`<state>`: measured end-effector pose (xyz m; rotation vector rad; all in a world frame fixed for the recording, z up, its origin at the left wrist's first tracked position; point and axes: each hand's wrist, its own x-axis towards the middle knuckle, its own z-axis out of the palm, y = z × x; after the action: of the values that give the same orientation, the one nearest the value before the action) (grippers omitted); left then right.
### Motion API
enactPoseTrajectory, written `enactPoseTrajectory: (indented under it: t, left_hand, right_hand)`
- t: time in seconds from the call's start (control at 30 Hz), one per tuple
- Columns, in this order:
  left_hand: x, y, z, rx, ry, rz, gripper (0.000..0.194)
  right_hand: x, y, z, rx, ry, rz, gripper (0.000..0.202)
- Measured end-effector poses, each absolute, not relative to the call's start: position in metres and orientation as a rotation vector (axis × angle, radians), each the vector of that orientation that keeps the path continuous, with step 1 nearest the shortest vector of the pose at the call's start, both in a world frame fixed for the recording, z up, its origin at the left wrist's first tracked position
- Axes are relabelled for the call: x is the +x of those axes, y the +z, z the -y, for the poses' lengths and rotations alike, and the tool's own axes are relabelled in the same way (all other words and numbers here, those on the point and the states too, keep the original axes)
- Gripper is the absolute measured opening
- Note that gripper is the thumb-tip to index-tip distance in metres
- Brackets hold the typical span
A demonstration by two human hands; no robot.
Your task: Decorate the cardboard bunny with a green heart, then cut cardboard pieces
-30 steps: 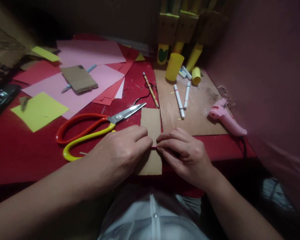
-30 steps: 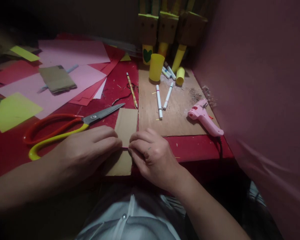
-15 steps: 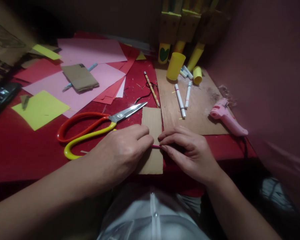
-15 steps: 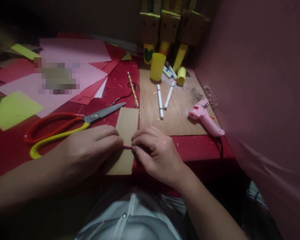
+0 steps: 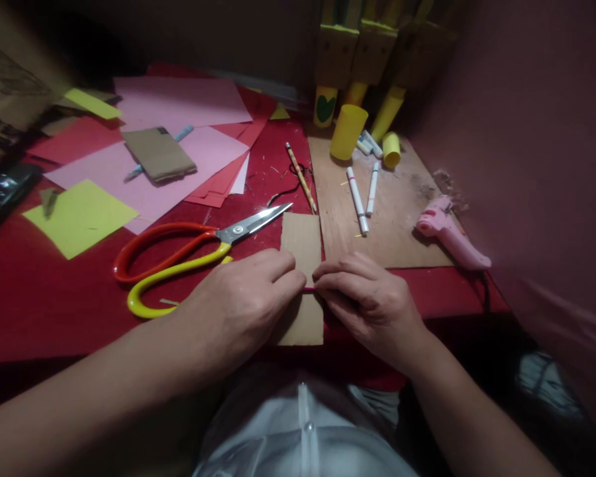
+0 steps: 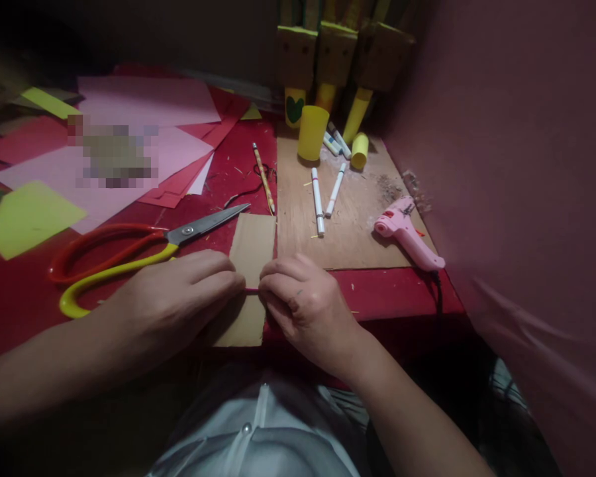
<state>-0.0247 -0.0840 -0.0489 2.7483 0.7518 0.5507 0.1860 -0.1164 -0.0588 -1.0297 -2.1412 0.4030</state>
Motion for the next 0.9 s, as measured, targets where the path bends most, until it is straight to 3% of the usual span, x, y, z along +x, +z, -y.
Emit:
enactPoseTrajectory:
  t: [0.9]
  left_hand:
    - [-0.012,-0.036,0.089,2.883,0.363,-0.814,0.020]
  right_hand:
    - [0.186,-0.060,0.118,-1.031,0.393,2.123,0.014]
